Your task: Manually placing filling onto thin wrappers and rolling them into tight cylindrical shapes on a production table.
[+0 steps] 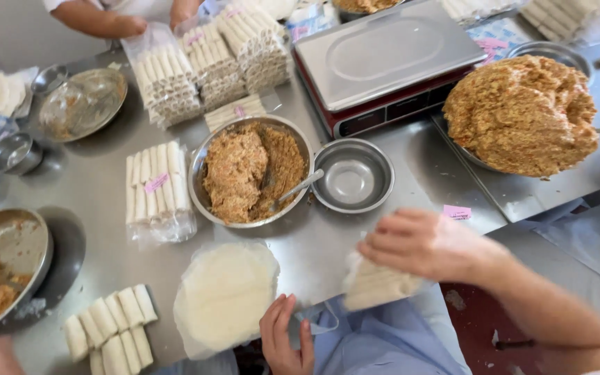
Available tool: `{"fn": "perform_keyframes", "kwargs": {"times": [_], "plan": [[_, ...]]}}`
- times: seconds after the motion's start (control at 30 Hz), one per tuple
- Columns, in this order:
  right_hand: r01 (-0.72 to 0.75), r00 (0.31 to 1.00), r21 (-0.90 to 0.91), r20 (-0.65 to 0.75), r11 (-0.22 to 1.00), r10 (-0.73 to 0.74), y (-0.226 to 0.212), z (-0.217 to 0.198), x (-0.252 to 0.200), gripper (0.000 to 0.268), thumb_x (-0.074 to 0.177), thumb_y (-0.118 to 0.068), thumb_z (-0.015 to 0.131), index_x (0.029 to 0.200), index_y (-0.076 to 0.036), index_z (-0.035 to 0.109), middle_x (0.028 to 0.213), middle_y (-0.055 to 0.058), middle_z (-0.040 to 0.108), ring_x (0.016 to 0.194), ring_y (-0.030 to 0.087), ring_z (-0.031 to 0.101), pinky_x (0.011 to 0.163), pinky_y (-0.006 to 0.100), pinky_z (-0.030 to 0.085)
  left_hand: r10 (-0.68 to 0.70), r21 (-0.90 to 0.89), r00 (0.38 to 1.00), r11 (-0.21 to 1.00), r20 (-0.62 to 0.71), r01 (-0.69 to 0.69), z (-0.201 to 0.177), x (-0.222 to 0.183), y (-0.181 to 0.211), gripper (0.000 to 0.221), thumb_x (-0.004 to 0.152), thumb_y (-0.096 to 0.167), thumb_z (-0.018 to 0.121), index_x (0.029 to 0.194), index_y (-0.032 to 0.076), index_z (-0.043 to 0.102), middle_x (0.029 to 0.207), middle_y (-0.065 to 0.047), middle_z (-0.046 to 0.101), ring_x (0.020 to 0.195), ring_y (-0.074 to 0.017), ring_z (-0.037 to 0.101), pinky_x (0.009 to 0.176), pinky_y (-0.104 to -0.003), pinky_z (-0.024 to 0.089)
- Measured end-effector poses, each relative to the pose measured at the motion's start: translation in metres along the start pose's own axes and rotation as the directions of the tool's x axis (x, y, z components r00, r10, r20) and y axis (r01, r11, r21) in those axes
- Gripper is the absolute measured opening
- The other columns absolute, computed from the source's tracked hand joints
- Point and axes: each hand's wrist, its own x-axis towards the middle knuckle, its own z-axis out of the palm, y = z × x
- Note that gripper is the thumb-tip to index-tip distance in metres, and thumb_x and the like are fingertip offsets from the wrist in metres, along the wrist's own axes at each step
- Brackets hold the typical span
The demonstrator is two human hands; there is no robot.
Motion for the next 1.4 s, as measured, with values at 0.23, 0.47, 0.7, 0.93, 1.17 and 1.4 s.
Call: {"fn": "perform_keyframes", "kwargs": {"times": [0.23,0.47,0.7,0.93,1.17,1.4], "plan": [[-0.363,0.853,-0.15,0.345,0.92,0.393,0.107,-0.061,0.017,0.035,0.081,-0.007,0.074,0.112,-0.022,0.072,0.111,-0.001,0.073,0.108,0.02,0.066,0.096,0.038,0.055,-0.078,0.009,0.997,0.997,-0.017,0.079,0.002,0.004,-0.001,0.028,0.098,0.021,0.06,0.12,0.007,0.07,0.113,-0.008,0.075,0.105,-0.0235,0.072,0.09,-0.032,0.061],[-0.586,0.774,-0.519,-0.131,0.622,0.62,0.203,0.053,0.005,0.016,0.097,-0.009,0.071,0.107,-0.019,0.078,0.093,-0.003,0.077,0.087,0.018,0.066,0.069,0.03,0.055,-0.092,-0.014,0.991,0.995,0.096,0.094,0.009,-0.007,-0.019,0.029,0.097,0.026,0.058,0.12,0.012,0.072,0.104,-0.005,0.077,0.093,-0.018,0.075,0.081,-0.029,0.061],[-0.738,0.649,-0.142,-0.416,0.66,0.637,0.144,0.103,-0.023,0.004,0.105,-0.01,0.07,0.107,-0.012,0.073,0.098,0.005,0.067,0.091,0.029,0.058,0.082,0.04,0.053,-0.043,0.002,0.997,0.999,0.063,0.043,0.03,-0.044,-0.064,0.032,0.098,0.034,0.056,0.118,0.016,0.074,0.096,0.001,0.079,0.085,-0.0142,0.074,0.077,-0.027,0.061],[-0.756,0.605,-0.073,-0.459,0.651,0.651,0.077,0.085,-0.058,0.003,0.103,-0.006,0.076,0.1,-0.007,0.078,0.098,0.006,0.071,0.082,0.024,0.058,0.076,0.036,0.053,0.038,-0.006,0.985,0.999,0.17,-0.037,0.017,0.009,-0.018,0.025,0.098,0.017,0.056,0.116,0.012,0.073,0.101,-0.003,0.078,0.09,-0.0186,0.074,0.08,-0.03,0.061],[-0.794,0.558,-0.036,-0.44,0.607,0.704,0.073,0.076,-0.074,0.005,0.104,-0.005,0.075,0.101,-0.008,0.077,0.098,0.006,0.069,0.084,0.024,0.06,0.078,0.037,0.053,0.288,-0.076,0.946,0.957,0.147,-0.28,0.04,0.0,-0.02,0.023,0.097,0.015,0.056,0.106,0.016,0.077,0.092,0.0,0.073,0.079,-0.0172,0.07,0.072,-0.028,0.059],[-0.787,0.554,0.018,-0.421,0.617,0.718,0.071,0.086,-0.066,0.004,0.103,-0.006,0.073,0.102,-0.008,0.076,0.099,0.006,0.07,0.086,0.024,0.061,0.079,0.037,0.053,0.191,-0.002,0.95,0.98,0.247,-0.197,0.045,-0.017,-0.015,0.026,0.092,0.011,0.06,0.102,0.026,0.079,0.087,0.007,0.072,0.077,-0.0149,0.07,0.064,-0.029,0.055]]}}
